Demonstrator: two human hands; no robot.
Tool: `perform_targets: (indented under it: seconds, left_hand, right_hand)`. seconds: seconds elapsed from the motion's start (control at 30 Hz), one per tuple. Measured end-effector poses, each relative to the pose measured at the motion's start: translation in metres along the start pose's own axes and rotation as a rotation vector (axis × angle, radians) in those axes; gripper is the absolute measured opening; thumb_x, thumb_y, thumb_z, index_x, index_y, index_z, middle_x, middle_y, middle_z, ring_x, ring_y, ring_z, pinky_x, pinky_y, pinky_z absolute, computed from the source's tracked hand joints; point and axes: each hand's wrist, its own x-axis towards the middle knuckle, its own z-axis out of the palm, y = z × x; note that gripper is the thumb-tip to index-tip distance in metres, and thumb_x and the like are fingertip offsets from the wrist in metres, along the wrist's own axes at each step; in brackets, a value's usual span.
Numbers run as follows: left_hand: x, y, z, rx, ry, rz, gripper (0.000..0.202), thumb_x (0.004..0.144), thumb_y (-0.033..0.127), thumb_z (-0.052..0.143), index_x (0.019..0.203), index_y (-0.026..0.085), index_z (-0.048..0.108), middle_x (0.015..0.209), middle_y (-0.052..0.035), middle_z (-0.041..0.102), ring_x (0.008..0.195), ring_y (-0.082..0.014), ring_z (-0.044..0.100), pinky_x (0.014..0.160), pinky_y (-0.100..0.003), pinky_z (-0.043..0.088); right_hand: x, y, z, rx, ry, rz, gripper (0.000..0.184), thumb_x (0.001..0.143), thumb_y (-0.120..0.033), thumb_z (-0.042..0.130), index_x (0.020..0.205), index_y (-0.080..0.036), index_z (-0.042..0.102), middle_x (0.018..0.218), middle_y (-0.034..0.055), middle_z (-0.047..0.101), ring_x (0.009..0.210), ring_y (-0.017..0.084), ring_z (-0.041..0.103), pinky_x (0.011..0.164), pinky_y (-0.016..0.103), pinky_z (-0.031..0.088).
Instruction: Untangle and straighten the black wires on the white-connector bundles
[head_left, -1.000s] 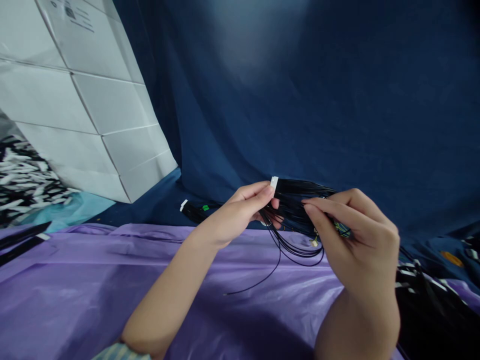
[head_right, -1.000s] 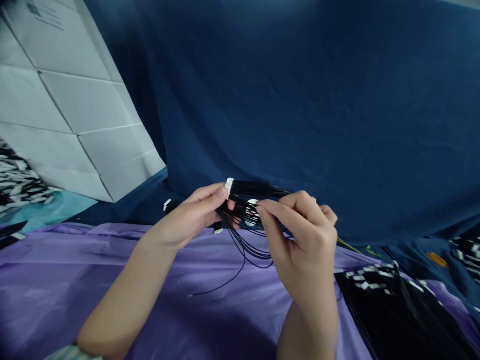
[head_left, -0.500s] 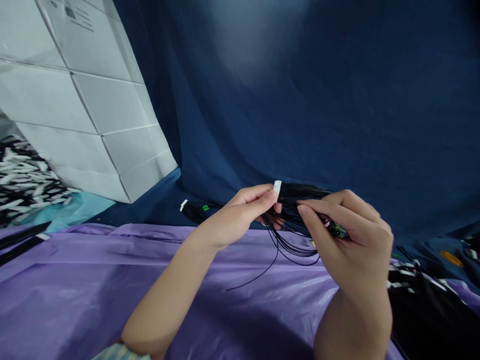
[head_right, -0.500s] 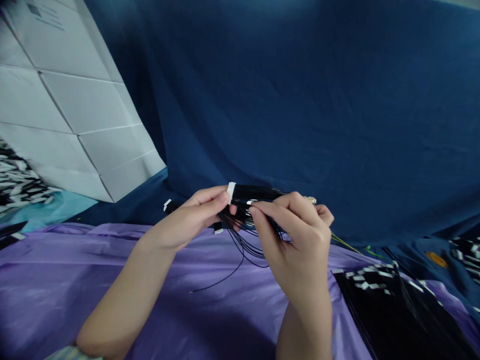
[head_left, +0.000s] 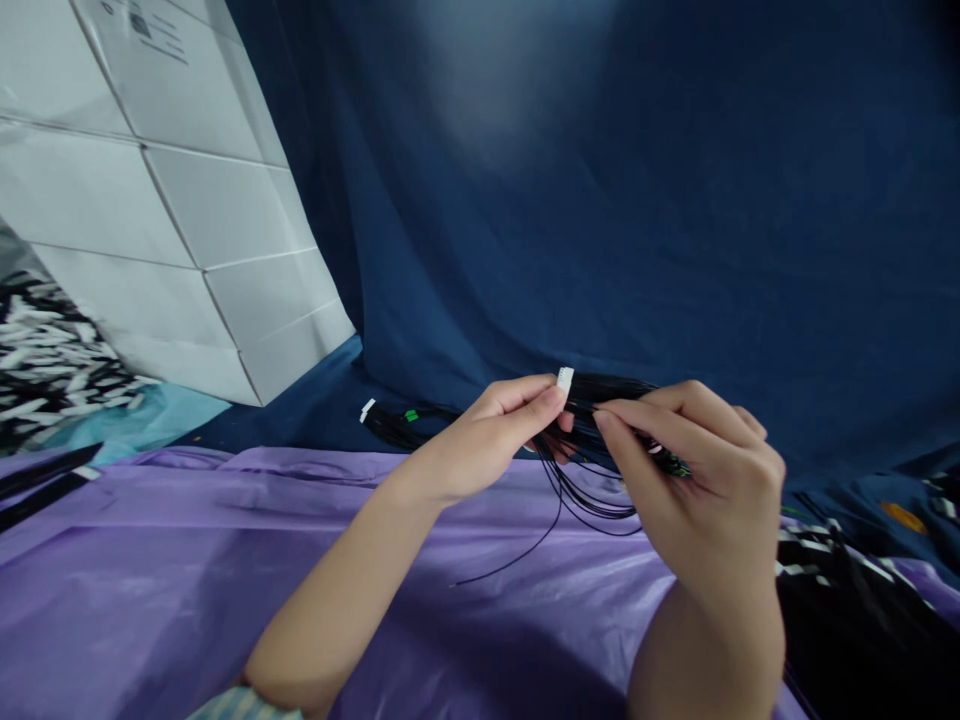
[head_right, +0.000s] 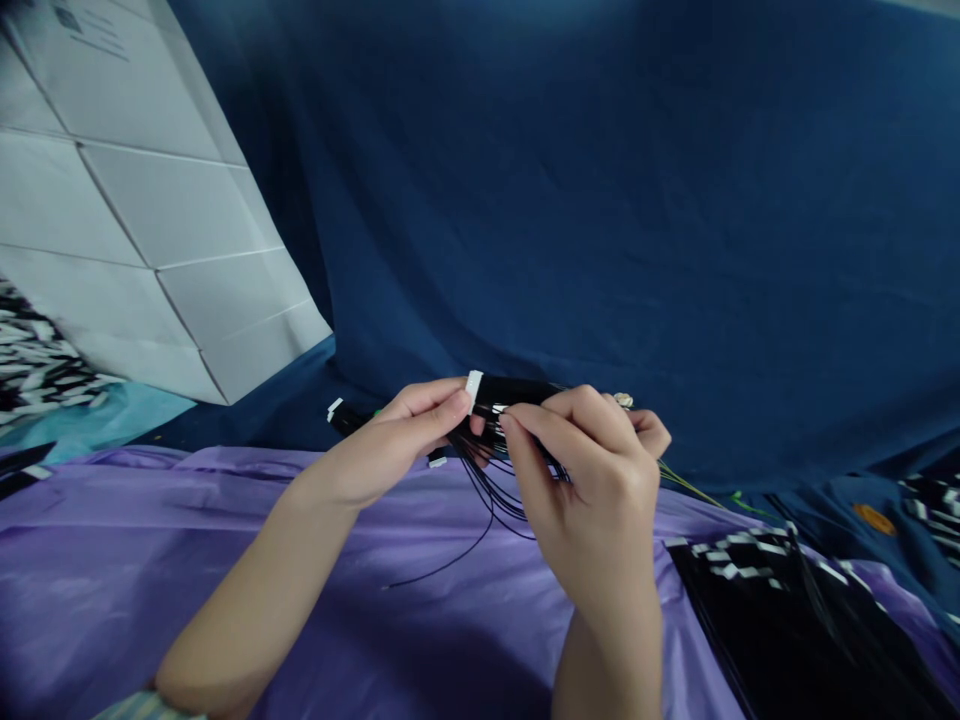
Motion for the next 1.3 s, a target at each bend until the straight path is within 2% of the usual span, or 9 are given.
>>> perform_targets:
  seconds: [0.27, 0.47, 0.6, 0.77, 0.9, 1.0, 1.1, 1.2, 1.3]
  left_hand:
    - [0.000, 0.000, 0.002, -0.054, 0.020, -0.024, 0.032, 0.094, 0.044, 0.061, 0.084, 0.014, 0.061, 0.084, 0.0002, 0.059, 0.073, -0.0101, 0.062, 0.078, -0.026, 0.048]
    - [0.001, 0.002, -0.004, -0.104, 0.128, -0.052, 0.036, 0.091, 0.050, 0.064, 0.084, 0.015, 0.060, 0.082, -0.0020, 0.064, 0.070, -0.0137, 0.065, 0.074, -0.030, 0.052]
    - [0.001, 0.006, -0.011, -0.248, 0.162, -0.053, 0.032, 0.092, 0.046, 0.063, 0.083, 0.016, 0.058, 0.079, -0.0032, 0.065, 0.070, -0.0153, 0.067, 0.070, -0.029, 0.055]
    - [0.002, 0.011, -0.011, -0.377, 0.197, -0.044, 0.027, 0.099, 0.037, 0.053, 0.084, 0.015, 0.057, 0.079, -0.0057, 0.068, 0.070, -0.0172, 0.071, 0.072, -0.030, 0.057]
    - [0.004, 0.013, -0.009, -0.442, 0.257, -0.033, 0.028, 0.103, 0.030, 0.044, 0.085, 0.013, 0.058, 0.077, -0.0060, 0.068, 0.070, -0.0190, 0.073, 0.075, -0.032, 0.058]
    - [0.006, 0.014, -0.008, -0.480, 0.308, -0.018, 0.027, 0.102, 0.027, 0.046, 0.084, 0.013, 0.059, 0.077, -0.0041, 0.067, 0.071, -0.0192, 0.074, 0.078, -0.033, 0.059]
    - [0.006, 0.015, -0.008, -0.505, 0.337, -0.006, 0.023, 0.101, 0.026, 0.049, 0.084, 0.013, 0.059, 0.078, -0.0010, 0.065, 0.073, -0.0199, 0.075, 0.080, -0.034, 0.059]
    - [0.006, 0.015, -0.009, -0.499, 0.317, -0.005, 0.024, 0.101, 0.025, 0.048, 0.084, 0.013, 0.060, 0.079, -0.0012, 0.066, 0.077, -0.0210, 0.076, 0.082, -0.033, 0.058]
    - [0.004, 0.013, -0.010, -0.477, 0.265, -0.004, 0.026, 0.102, 0.027, 0.047, 0.084, 0.013, 0.061, 0.081, -0.0038, 0.069, 0.081, -0.0217, 0.076, 0.087, -0.034, 0.057]
  right_hand:
    - [0.002, 0.003, 0.000, 0.066, -0.011, 0.034, 0.010, 0.091, -0.016, 0.069, 0.085, -0.024, 0.072, 0.078, -0.0024, 0.064, 0.071, 0.012, 0.061, 0.069, 0.033, 0.041]
    - [0.001, 0.014, -0.016, 0.156, 0.016, 0.160, 0.016, 0.088, -0.019, 0.072, 0.102, -0.026, 0.073, 0.079, -0.0006, 0.061, 0.073, 0.014, 0.056, 0.067, 0.032, 0.043]
    - [-0.003, 0.028, -0.027, 0.186, 0.055, 0.254, 0.009, 0.086, -0.025, 0.075, 0.095, -0.025, 0.073, 0.079, 0.0000, 0.060, 0.075, 0.015, 0.056, 0.068, 0.031, 0.044]
    - [-0.009, 0.042, -0.026, 0.237, -0.278, 0.270, 0.012, 0.096, -0.023, 0.060, 0.092, -0.023, 0.071, 0.084, -0.0001, 0.070, 0.074, 0.014, 0.063, 0.062, 0.025, 0.046]
    - [-0.008, 0.038, -0.017, 0.441, -0.669, 0.228, 0.022, 0.101, -0.023, 0.050, 0.105, -0.023, 0.072, 0.096, 0.0016, 0.074, 0.089, 0.016, 0.070, 0.079, 0.027, 0.055]
    - [-0.004, 0.032, -0.013, 0.585, -0.823, 0.250, 0.027, 0.101, -0.031, 0.052, 0.089, -0.020, 0.073, 0.096, 0.0041, 0.075, 0.095, 0.019, 0.070, 0.087, 0.031, 0.054]
    - [-0.001, 0.032, -0.013, 0.632, -0.750, 0.358, 0.030, 0.098, -0.034, 0.058, 0.075, -0.018, 0.069, 0.080, 0.0041, 0.070, 0.078, 0.017, 0.067, 0.073, 0.028, 0.053]
    - [-0.003, 0.039, -0.018, 0.700, -0.629, 0.491, 0.017, 0.095, -0.032, 0.063, 0.088, -0.018, 0.071, 0.068, 0.0003, 0.060, 0.065, 0.012, 0.056, 0.059, 0.023, 0.047]
    - [-0.008, 0.048, -0.021, 0.863, -0.453, 0.607, 0.013, 0.090, -0.031, 0.069, 0.098, -0.021, 0.072, 0.069, -0.0003, 0.059, 0.062, 0.012, 0.054, 0.059, 0.025, 0.050]
